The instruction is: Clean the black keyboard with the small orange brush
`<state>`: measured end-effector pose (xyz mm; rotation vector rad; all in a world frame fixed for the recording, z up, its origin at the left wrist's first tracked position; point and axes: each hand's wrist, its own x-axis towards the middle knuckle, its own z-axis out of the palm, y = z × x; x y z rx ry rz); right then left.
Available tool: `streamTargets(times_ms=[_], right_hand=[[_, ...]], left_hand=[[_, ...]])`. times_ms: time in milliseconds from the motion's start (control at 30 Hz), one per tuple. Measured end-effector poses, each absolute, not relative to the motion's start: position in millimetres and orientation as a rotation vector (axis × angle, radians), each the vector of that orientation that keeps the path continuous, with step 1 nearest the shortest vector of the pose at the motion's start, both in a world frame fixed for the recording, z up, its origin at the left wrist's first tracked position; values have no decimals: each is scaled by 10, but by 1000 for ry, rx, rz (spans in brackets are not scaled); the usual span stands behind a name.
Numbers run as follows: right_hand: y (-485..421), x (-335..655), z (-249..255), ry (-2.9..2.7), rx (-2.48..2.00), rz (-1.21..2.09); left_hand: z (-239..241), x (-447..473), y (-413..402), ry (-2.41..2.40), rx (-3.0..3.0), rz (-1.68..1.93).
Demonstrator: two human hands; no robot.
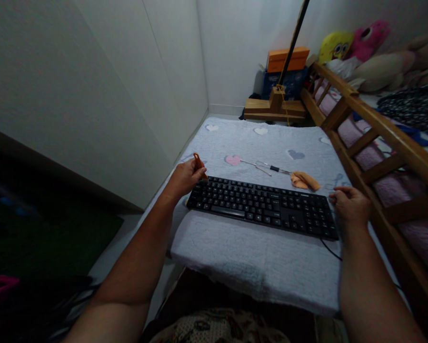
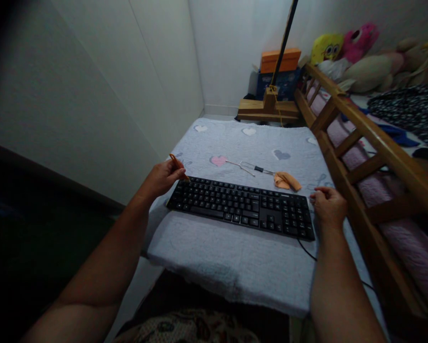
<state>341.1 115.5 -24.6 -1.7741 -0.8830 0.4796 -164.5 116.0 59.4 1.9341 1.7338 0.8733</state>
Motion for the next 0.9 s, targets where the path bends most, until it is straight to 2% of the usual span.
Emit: streamTargets(times_ms=[900], right_hand=[[1138, 3391, -219, -861, -1766, 506]], left_hand=[[549, -1189, 1236, 1560, 1852, 875]])
